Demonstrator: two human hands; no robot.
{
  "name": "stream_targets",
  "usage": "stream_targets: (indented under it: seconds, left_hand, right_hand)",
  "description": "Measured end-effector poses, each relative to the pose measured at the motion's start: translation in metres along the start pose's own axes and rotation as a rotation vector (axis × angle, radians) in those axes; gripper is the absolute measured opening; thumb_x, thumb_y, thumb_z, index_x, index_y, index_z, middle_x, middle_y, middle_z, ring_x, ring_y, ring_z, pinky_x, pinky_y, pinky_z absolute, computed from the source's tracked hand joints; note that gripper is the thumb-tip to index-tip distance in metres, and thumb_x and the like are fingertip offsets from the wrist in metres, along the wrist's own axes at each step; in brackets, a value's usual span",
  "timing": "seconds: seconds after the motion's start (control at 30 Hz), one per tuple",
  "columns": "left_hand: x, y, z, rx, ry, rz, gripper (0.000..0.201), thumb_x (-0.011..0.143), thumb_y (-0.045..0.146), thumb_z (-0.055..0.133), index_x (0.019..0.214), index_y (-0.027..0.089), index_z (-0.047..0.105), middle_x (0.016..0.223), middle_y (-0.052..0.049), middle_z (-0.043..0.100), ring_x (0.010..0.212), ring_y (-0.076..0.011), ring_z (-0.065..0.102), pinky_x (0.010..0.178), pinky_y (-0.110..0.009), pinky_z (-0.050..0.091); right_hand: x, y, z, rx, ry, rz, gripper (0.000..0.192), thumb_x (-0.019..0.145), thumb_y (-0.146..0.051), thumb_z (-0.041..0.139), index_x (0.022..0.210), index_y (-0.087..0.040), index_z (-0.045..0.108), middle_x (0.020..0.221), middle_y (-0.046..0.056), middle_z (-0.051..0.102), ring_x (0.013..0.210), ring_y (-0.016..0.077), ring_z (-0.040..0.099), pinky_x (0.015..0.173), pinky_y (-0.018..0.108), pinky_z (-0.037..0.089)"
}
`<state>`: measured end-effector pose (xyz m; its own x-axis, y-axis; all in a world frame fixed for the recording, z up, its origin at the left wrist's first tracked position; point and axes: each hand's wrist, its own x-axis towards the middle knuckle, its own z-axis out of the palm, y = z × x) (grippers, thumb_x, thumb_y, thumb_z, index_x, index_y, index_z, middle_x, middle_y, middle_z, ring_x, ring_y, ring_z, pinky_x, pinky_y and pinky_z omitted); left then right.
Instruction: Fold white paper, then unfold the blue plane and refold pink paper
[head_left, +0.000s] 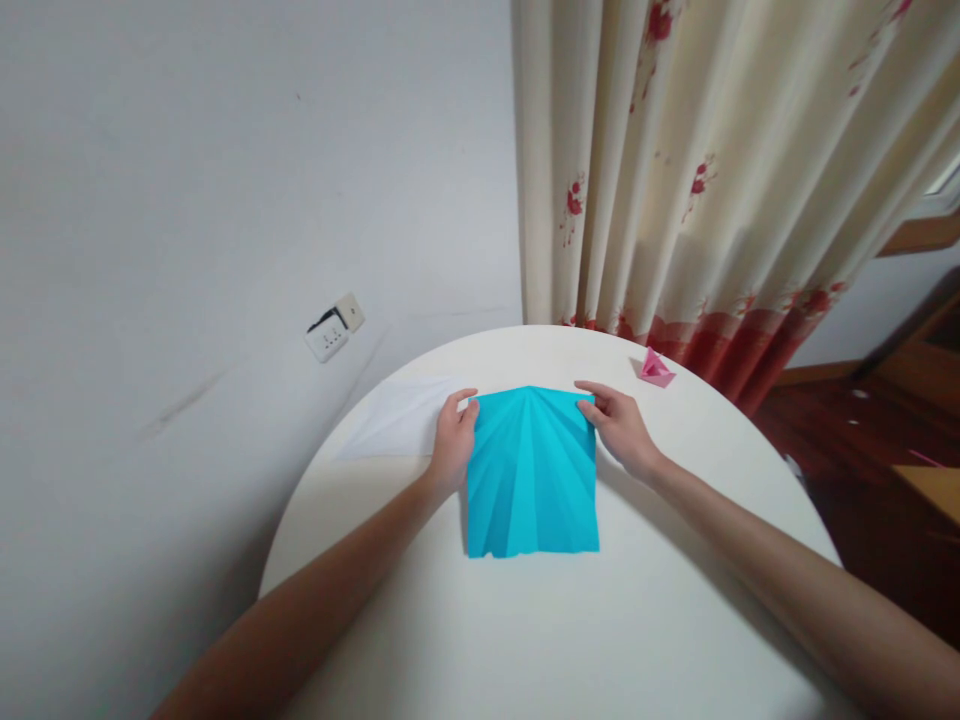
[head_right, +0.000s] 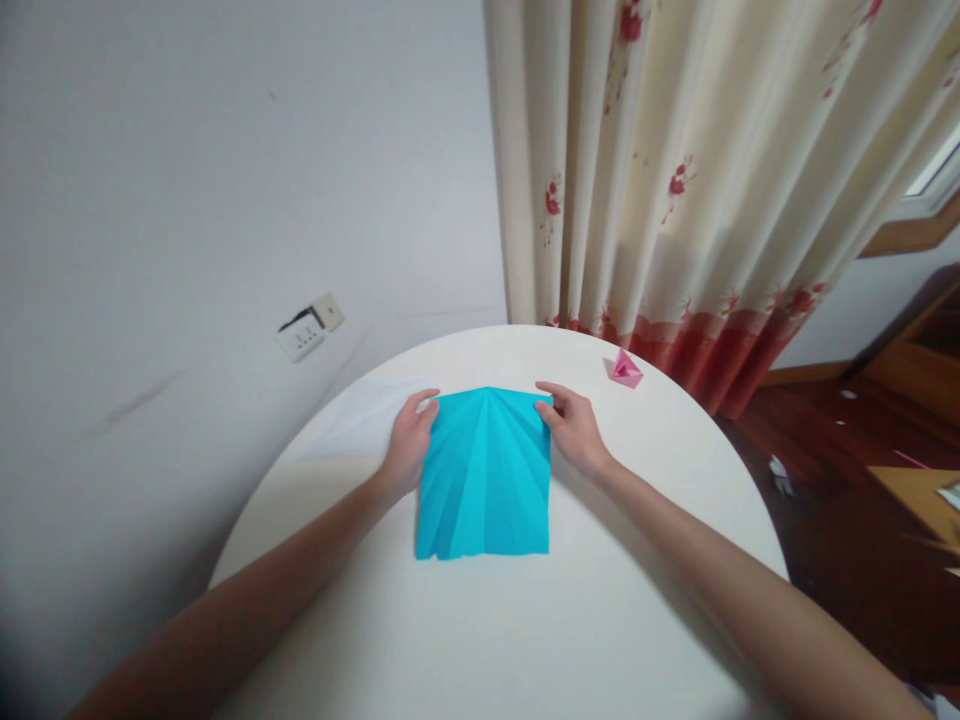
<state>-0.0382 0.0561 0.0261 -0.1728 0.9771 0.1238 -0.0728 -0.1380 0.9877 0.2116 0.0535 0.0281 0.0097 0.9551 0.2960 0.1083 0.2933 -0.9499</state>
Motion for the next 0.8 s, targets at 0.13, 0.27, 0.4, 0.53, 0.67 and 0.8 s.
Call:
stream_targets:
  seconds: [0.13,0.27,0.4,0.53,0.67,0.8]
  left_hand:
    - [0.002,0.001,0.0,-0.212,-0.11,-0.33,0.039,0.073,0.048,0.074,0.09,0.014,0.064,0.073,-0.005,0.066,0.064,-0.0182,0.062,0.059,-0.03,0.05]
    - [-0.001,-0.001,0.002,-0.264,-0.171,-0.403,0.042,0.07,0.05,0.077,0.089,0.014,0.064,0.075,-0.005,0.068,0.065,-0.0194,0.063,0.063,-0.033,0.052]
    - [-0.005,-0.012,0.003,-0.109,-0.12,-0.234,0.043,0.075,0.056,0.069,0.084,0.015,0.064,0.073,-0.003,0.065,0.064,-0.0178,0.059,0.061,-0.03,0.048]
    - [-0.005,-0.018,0.004,0.061,0.013,-0.05,0.03,0.081,0.042,0.066,0.097,0.017,0.063,0.07,0.0,0.061,0.061,-0.0146,0.053,0.057,-0.025,0.042]
    - [-0.002,-0.012,0.005,0.12,0.016,0.06,0.023,0.084,0.03,0.06,0.106,0.023,0.062,0.061,0.006,0.051,0.052,-0.0122,0.044,0.05,-0.022,0.033]
    - [-0.004,-0.002,0.004,0.17,-0.098,0.147,0.013,0.083,0.026,0.058,0.083,0.019,0.069,0.076,0.0,0.063,0.067,-0.0138,0.054,0.059,-0.022,0.04]
  right_hand:
    - [-0.001,0.004,0.003,0.171,-0.022,0.192,0.036,0.071,-0.053,0.069,0.071,-0.017,0.064,0.063,0.0,0.056,0.06,0.0144,0.047,0.057,0.027,0.037]
    - [-0.007,0.01,0.009,0.265,0.053,0.329,0.038,0.068,-0.055,0.07,0.069,-0.02,0.057,0.058,0.0,0.055,0.054,0.0153,0.047,0.049,0.027,0.035]
    - [-0.008,0.017,0.014,0.318,0.098,0.381,0.036,0.069,-0.054,0.068,0.074,-0.02,0.056,0.057,-0.001,0.055,0.051,0.0145,0.046,0.047,0.027,0.036]
    - [-0.005,0.017,0.012,0.231,0.127,0.303,0.034,0.072,-0.052,0.064,0.079,-0.02,0.057,0.053,-0.004,0.051,0.047,0.0131,0.043,0.045,0.026,0.033]
    - [-0.002,0.011,0.007,0.145,0.182,0.165,0.037,0.077,-0.044,0.063,0.106,-0.023,0.055,0.049,-0.009,0.043,0.043,0.0124,0.035,0.042,0.024,0.025]
    - [0.001,0.009,0.001,-0.019,0.166,-0.014,0.022,0.082,-0.035,0.054,0.091,-0.021,0.066,0.059,-0.003,0.053,0.05,0.0129,0.04,0.048,0.026,0.031]
